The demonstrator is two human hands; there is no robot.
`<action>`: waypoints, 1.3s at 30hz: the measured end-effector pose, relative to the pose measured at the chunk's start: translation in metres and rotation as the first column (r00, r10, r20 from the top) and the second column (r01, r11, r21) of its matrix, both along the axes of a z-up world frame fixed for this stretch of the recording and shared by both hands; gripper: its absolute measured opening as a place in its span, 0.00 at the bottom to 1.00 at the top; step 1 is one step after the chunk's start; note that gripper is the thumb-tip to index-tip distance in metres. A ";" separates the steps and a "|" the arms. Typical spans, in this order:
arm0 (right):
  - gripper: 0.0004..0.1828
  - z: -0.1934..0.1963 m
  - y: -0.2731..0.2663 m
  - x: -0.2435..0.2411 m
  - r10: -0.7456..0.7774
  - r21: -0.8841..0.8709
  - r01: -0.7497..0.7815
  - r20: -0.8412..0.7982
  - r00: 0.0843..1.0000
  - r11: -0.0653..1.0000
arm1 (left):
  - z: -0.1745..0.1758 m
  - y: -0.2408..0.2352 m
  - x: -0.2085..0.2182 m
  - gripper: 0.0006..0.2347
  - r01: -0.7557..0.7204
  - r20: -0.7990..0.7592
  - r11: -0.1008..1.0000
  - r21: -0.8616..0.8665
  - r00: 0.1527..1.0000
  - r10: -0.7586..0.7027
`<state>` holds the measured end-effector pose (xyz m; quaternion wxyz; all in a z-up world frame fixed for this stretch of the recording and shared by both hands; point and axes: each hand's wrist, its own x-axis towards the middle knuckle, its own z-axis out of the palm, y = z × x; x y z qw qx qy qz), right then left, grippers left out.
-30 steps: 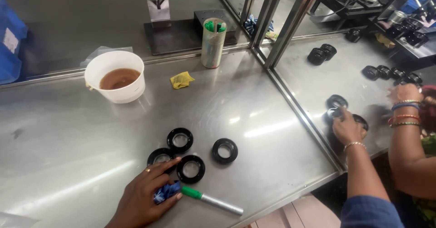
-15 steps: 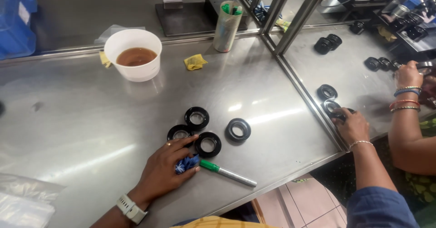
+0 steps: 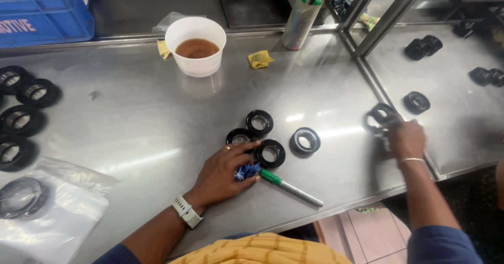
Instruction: The recorder picks up black circular metal or plastic parts, marks them with a green pen, and cleans them using a cloth and a cup of liquid.
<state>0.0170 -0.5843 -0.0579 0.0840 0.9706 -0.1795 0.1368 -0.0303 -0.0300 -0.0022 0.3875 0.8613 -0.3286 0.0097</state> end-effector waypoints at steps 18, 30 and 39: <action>0.25 0.083 0.325 -0.026 0.556 0.545 -0.466 0.001 0.831 0.697 | 0.010 0.001 -0.004 0.14 -0.050 -0.021 0.998 -0.031 0.999 0.049; 0.25 0.013 -0.091 0.075 -0.381 0.293 0.349 0.059 0.923 0.890 | 0.016 -0.006 -0.001 0.15 -0.290 -0.070 0.956 -0.045 0.956 0.286; 0.25 0.001 -0.160 0.020 -0.448 0.492 0.389 0.003 0.894 0.779 | 0.014 -0.007 0.000 0.14 -0.293 -0.052 0.955 -0.051 0.956 0.290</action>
